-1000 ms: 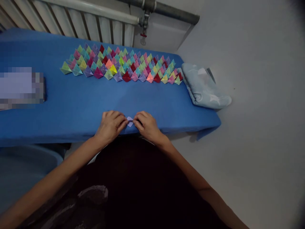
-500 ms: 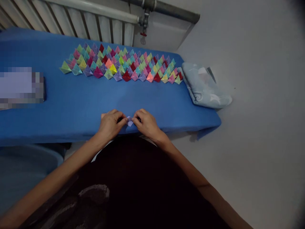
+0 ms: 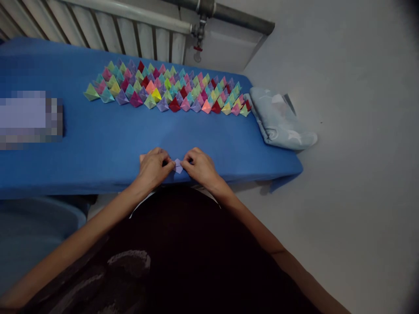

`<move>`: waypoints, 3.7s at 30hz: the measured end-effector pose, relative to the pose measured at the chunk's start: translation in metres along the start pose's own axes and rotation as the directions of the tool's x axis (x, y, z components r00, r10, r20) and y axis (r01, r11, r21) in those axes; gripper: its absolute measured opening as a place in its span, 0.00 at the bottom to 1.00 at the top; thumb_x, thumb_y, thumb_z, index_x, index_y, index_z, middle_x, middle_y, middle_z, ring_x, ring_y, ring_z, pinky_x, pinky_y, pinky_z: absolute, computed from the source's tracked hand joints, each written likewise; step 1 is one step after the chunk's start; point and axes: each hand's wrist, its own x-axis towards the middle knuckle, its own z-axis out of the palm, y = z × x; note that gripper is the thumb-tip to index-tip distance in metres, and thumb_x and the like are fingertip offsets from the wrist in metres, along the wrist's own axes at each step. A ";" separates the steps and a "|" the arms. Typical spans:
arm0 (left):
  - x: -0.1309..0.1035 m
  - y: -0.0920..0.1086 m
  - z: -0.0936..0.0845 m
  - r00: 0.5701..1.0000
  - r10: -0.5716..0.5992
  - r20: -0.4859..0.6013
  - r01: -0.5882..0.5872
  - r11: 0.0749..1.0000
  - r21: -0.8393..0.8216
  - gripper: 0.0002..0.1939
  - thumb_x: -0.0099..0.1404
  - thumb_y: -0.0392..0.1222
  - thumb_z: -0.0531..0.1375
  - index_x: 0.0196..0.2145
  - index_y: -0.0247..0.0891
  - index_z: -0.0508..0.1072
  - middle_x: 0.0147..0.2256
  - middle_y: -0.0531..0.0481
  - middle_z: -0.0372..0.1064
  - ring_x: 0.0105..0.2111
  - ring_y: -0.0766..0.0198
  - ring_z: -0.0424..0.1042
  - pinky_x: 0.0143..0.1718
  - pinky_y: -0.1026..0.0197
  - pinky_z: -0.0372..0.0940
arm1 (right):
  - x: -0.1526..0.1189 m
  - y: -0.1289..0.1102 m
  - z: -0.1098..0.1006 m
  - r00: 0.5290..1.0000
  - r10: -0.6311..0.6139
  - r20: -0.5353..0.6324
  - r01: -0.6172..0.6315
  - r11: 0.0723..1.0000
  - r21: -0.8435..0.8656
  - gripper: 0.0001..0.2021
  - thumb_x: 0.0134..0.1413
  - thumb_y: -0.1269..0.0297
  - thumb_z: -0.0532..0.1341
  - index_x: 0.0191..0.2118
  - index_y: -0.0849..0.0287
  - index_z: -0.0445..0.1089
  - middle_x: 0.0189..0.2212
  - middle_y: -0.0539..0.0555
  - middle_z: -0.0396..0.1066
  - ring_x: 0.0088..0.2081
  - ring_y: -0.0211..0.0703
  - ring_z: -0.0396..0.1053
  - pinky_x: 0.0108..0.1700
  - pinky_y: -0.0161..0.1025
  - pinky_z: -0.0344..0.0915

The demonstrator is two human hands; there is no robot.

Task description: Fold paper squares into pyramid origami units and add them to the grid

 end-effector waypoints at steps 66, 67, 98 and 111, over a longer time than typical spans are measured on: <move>0.064 0.020 -0.025 0.817 0.283 0.501 -0.383 0.918 0.105 0.13 0.51 0.35 0.62 0.36 0.43 0.77 0.29 0.53 0.74 0.28 0.61 0.69 0.30 0.63 0.57 | -0.005 0.019 0.001 0.976 0.131 -0.175 -0.030 0.874 0.485 0.06 0.49 0.68 0.61 0.36 0.54 0.70 0.44 0.52 0.73 0.47 0.44 0.69 0.51 0.42 0.63; 0.066 0.024 -0.025 0.820 0.263 0.508 -0.365 0.924 0.112 0.15 0.49 0.35 0.63 0.37 0.43 0.78 0.28 0.54 0.74 0.27 0.61 0.69 0.29 0.63 0.57 | -0.006 0.021 0.002 0.974 0.140 -0.180 -0.028 0.857 0.515 0.06 0.49 0.68 0.61 0.36 0.54 0.69 0.45 0.52 0.73 0.48 0.44 0.70 0.51 0.42 0.63; 0.015 -0.007 -0.039 0.924 0.373 0.089 -0.323 0.882 -0.343 0.07 0.61 0.44 0.61 0.35 0.41 0.77 0.32 0.54 0.77 0.33 0.62 0.73 0.37 0.61 0.65 | -0.020 -0.003 -0.005 0.970 -0.146 -0.192 0.197 0.939 0.281 0.06 0.62 0.63 0.61 0.37 0.54 0.74 0.32 0.51 0.74 0.36 0.41 0.69 0.42 0.39 0.64; -0.001 -0.032 0.012 0.572 0.806 -0.153 -0.710 0.580 0.400 0.12 0.74 0.37 0.53 0.35 0.37 0.74 0.36 0.45 0.77 0.35 0.59 0.71 0.39 0.56 0.62 | -0.030 0.024 0.014 0.855 -0.506 -0.113 0.436 0.820 -0.371 0.12 0.68 0.68 0.55 0.48 0.58 0.75 0.43 0.57 0.77 0.42 0.48 0.65 0.45 0.46 0.56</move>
